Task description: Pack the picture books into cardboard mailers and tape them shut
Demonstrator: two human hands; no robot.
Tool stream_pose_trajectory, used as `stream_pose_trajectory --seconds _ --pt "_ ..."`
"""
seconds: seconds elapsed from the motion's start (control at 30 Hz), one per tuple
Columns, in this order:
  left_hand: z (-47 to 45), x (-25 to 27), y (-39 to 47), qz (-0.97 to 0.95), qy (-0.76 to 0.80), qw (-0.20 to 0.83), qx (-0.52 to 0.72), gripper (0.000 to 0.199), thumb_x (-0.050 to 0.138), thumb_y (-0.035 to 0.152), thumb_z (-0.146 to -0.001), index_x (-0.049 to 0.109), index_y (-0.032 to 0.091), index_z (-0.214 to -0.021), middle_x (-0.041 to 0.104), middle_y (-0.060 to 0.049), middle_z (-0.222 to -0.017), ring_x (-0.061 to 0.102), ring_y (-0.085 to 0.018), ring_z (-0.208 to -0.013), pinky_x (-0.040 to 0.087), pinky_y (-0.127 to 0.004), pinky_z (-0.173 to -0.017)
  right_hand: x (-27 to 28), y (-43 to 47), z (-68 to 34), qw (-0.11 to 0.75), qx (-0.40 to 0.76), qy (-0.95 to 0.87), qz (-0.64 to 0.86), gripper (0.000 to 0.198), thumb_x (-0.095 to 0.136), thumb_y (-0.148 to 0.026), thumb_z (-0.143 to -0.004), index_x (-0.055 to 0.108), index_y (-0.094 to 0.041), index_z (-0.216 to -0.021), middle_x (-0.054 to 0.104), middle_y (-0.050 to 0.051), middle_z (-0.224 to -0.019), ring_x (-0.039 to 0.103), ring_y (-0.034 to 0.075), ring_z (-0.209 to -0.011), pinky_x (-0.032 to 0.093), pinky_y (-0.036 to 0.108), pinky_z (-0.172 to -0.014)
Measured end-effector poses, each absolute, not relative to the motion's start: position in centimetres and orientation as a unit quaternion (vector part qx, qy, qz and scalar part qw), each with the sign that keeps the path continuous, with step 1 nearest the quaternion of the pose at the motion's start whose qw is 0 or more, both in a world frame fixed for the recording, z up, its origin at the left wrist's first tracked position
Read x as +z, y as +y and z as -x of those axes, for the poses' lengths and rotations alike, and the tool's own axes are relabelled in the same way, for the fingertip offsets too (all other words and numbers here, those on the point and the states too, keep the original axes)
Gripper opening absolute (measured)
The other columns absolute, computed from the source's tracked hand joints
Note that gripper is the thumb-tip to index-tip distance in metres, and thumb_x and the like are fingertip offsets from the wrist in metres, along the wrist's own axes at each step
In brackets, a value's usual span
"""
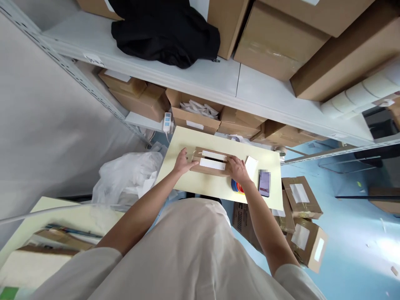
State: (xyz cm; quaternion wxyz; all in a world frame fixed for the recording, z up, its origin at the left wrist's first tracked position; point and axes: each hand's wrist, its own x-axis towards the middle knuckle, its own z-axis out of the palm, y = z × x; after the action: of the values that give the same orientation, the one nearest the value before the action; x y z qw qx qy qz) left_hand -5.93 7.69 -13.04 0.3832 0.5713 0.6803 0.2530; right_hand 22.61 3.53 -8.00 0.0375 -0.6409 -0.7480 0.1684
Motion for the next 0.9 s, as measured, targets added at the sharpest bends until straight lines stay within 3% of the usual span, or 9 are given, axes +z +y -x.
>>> stream_pose_trajectory --seconds 0.13,0.2,0.27,0.4,0.5,0.6,0.73,0.9 --pt "5.9 -10.9 7.0 -0.712 0.623 0.246 0.211 0.082 0.074 0.035 -0.072 0.037 0.017 -0.143 0.037 -0.019 -0.148 0.032 -0.034 -0.139 0.029 -0.049 -0.112 -9.3 1.4 -21.5 0.019 0.145 -0.743 0.653 0.051 0.032 -0.017 -0.092 0.038 -0.022 -0.143 0.038 0.01 -0.151 0.027 0.028 -0.141 0.029 0.055 -0.109" --pt "5.4 -10.2 6.7 -0.807 0.537 0.19 0.155 0.06 0.058 0.03 -0.085 0.04 0.02 -0.142 0.03 -0.014 -0.155 0.02 -0.032 -0.145 0.019 -0.052 -0.116 -9.6 1.2 -20.8 0.023 0.131 -0.736 0.664 0.052 0.032 -0.018 -0.093 0.037 -0.02 -0.144 0.037 0.011 -0.151 0.027 0.03 -0.142 0.029 0.054 -0.109" --pt "4.8 -9.9 6.5 -0.871 0.453 0.164 0.096 0.052 0.044 0.026 -0.092 0.039 0.02 -0.144 0.028 -0.011 -0.156 0.016 -0.028 -0.147 0.011 -0.053 -0.117 -9.9 1.3 -20.6 0.035 0.129 -0.734 0.666 0.053 0.033 -0.017 -0.092 0.036 -0.019 -0.145 0.036 0.012 -0.152 0.026 0.03 -0.142 0.029 0.053 -0.109" --pt "3.8 -10.4 6.4 -0.891 0.416 0.177 0.044 0.068 0.047 0.041 -0.091 0.026 0.016 -0.15 0.025 -0.014 -0.157 0.017 -0.029 -0.146 0.001 -0.055 -0.117 -11.0 -0.1 -22.0 0.107 0.144 -0.703 0.688 0.056 0.04 -0.028 -0.091 0.033 -0.014 -0.145 0.028 0.016 -0.155 0.025 0.032 -0.142 0.033 0.049 -0.107" --pt "3.5 -10.4 6.7 -0.887 0.417 0.195 0.051 0.081 0.055 0.047 -0.086 0.021 0.016 -0.152 0.024 -0.016 -0.156 0.019 -0.032 -0.145 -0.005 -0.058 -0.116 -12.7 -3.2 -23.7 0.161 0.152 -0.596 0.772 0.063 0.05 -0.045 -0.086 0.04 -0.013 -0.139 0.042 0.022 -0.143 0.036 0.035 -0.134 0.038 0.052 -0.103" --pt "3.4 -10.1 7.2 -0.885 0.412 0.205 0.063 0.082 0.059 0.047 -0.084 0.023 0.018 -0.151 0.023 -0.016 -0.157 0.019 -0.035 -0.145 -0.008 -0.062 -0.113 -14.9 -6.0 -24.6 0.141 0.203 -0.523 0.815 0.062 0.058 -0.048 -0.079 0.047 -0.014 -0.131 0.052 0.022 -0.132 0.043 0.039 -0.127 0.038 0.057 -0.101" --pt "3.0 -10.3 7.5 -0.882 0.414 0.214 0.073 0.069 0.056 0.042 -0.087 0.032 0.02 -0.148 0.029 -0.015 -0.155 0.023 -0.033 -0.144 -0.011 -0.063 -0.112 -17.3 -6.4 -24.0 0.101 0.294 -0.451 0.837 0.068 0.059 -0.048 -0.077 0.042 -0.011 -0.132 0.057 0.027 -0.122 0.054 0.043 -0.113 0.038 0.06 -0.095" --pt "3.1 -11.6 6.8 -0.871 0.427 0.227 0.086 0.064 0.053 0.037 -0.089 0.033 0.021 -0.148 0.032 -0.013 -0.154 0.025 -0.031 -0.144 -0.004 -0.06 -0.116 -16.2 -5.2 -26.1 0.136 0.304 -0.427 0.841 0.041 0.051 -0.047 -0.079 0.055 -0.02 -0.109 0.064 0.018 -0.099 0.061 0.033 -0.092 0.044 0.049 -0.08"
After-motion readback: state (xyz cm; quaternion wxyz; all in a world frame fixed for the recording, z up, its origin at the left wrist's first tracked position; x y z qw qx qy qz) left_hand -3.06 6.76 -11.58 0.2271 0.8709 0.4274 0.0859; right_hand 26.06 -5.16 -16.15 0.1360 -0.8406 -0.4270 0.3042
